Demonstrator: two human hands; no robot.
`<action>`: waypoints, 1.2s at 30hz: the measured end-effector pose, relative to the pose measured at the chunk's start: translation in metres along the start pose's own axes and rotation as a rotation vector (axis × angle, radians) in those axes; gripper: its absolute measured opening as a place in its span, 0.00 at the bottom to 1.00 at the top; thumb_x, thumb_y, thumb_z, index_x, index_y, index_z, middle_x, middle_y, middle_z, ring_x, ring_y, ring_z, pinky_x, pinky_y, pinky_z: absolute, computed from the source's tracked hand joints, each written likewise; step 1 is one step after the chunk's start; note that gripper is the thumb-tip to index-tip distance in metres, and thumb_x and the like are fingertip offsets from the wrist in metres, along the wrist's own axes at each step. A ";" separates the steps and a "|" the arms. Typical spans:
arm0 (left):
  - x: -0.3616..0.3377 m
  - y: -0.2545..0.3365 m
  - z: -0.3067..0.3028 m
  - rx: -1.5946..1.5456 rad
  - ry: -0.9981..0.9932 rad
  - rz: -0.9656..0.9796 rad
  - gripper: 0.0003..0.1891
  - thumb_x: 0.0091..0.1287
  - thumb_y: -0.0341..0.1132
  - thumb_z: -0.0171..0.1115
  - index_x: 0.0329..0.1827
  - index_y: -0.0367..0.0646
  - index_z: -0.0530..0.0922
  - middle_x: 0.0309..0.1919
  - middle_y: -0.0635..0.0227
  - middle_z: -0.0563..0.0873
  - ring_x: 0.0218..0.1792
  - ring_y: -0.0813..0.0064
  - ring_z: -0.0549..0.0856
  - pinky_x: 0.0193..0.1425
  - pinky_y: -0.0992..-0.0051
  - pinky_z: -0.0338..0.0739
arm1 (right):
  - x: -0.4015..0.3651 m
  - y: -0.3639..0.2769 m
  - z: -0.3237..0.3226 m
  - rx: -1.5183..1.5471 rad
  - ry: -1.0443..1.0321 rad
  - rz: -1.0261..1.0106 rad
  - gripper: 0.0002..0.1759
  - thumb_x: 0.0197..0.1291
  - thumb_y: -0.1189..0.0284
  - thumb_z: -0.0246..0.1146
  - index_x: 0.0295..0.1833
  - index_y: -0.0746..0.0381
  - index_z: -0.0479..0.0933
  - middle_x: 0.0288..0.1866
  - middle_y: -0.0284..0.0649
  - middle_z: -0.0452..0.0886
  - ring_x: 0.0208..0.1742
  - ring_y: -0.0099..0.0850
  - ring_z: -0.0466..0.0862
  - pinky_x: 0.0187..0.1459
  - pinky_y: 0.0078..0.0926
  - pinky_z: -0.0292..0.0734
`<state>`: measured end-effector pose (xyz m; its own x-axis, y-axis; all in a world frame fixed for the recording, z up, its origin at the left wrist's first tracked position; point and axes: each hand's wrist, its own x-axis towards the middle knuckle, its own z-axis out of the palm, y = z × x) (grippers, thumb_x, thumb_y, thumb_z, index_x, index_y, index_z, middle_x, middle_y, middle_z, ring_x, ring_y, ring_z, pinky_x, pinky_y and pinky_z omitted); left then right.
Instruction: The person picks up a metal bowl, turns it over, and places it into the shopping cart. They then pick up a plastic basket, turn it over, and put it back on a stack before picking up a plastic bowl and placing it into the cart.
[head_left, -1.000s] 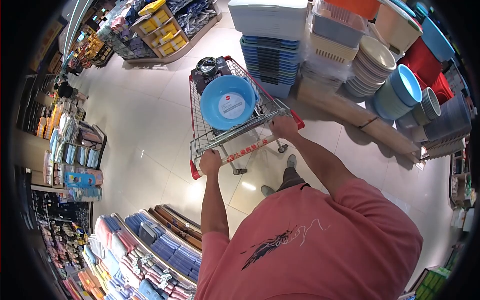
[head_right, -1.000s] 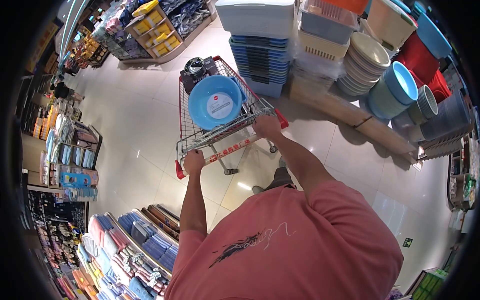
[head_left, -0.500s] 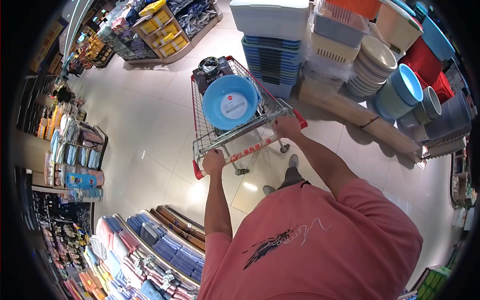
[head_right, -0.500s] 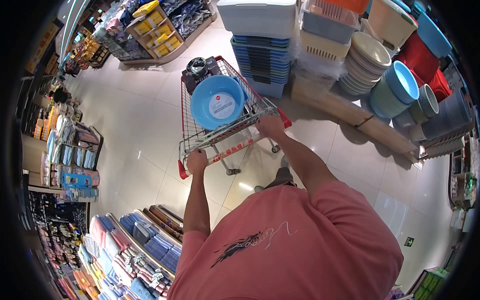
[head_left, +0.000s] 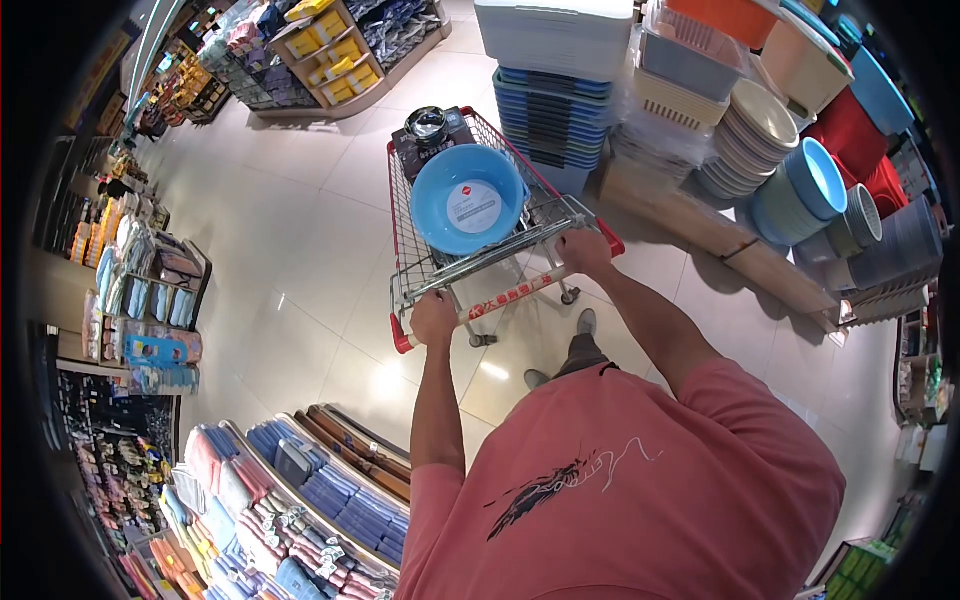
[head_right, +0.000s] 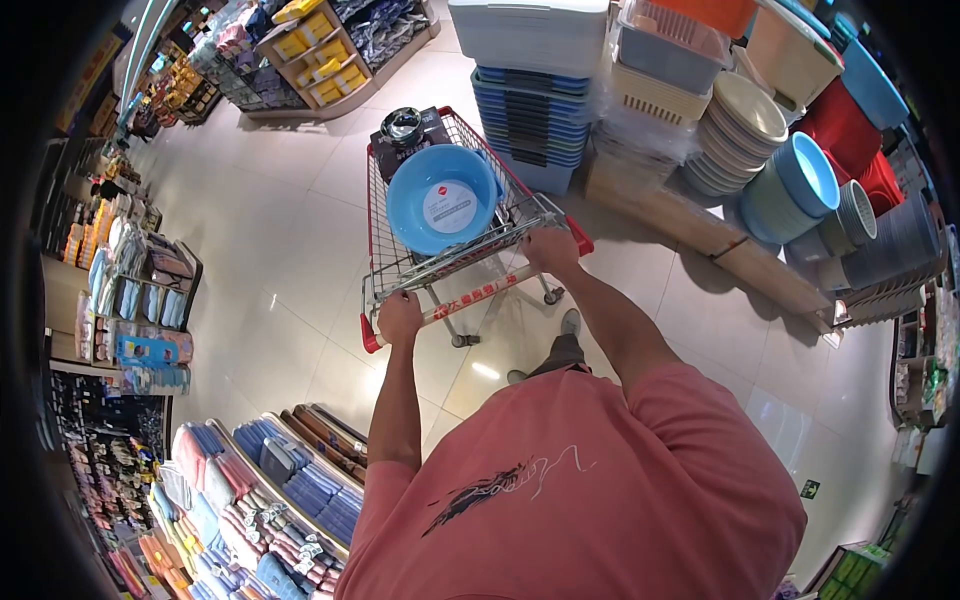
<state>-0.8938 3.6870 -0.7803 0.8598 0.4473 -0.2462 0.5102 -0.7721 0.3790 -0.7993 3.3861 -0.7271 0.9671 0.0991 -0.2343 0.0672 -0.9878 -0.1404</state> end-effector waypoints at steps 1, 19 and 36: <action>0.000 0.000 -0.001 -0.006 0.006 0.009 0.16 0.68 0.45 0.56 0.40 0.45 0.87 0.33 0.54 0.89 0.36 0.52 0.89 0.42 0.55 0.83 | 0.000 0.000 0.000 -0.008 0.001 0.005 0.19 0.64 0.57 0.54 0.36 0.58 0.85 0.35 0.47 0.87 0.39 0.46 0.87 0.44 0.47 0.81; 0.042 -0.025 -0.008 -0.087 0.072 0.039 0.14 0.67 0.45 0.57 0.40 0.47 0.86 0.28 0.59 0.89 0.32 0.54 0.89 0.39 0.55 0.82 | 0.022 -0.031 0.016 -0.006 -0.006 0.018 0.18 0.63 0.58 0.56 0.35 0.60 0.84 0.33 0.50 0.86 0.36 0.50 0.87 0.42 0.49 0.81; 0.169 -0.116 -0.026 -0.027 0.164 0.036 0.13 0.67 0.42 0.57 0.40 0.44 0.87 0.27 0.56 0.88 0.32 0.52 0.88 0.38 0.56 0.80 | 0.078 -0.129 0.035 0.112 -0.574 -0.120 0.30 0.72 0.48 0.48 0.41 0.61 0.85 0.35 0.45 0.88 0.45 0.45 0.88 0.48 0.46 0.80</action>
<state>-0.8075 3.8636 -0.8428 0.8685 0.4886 -0.0837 0.4770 -0.7777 0.4094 -0.7416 3.5253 -0.7613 0.6652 0.2895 -0.6883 0.1116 -0.9500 -0.2918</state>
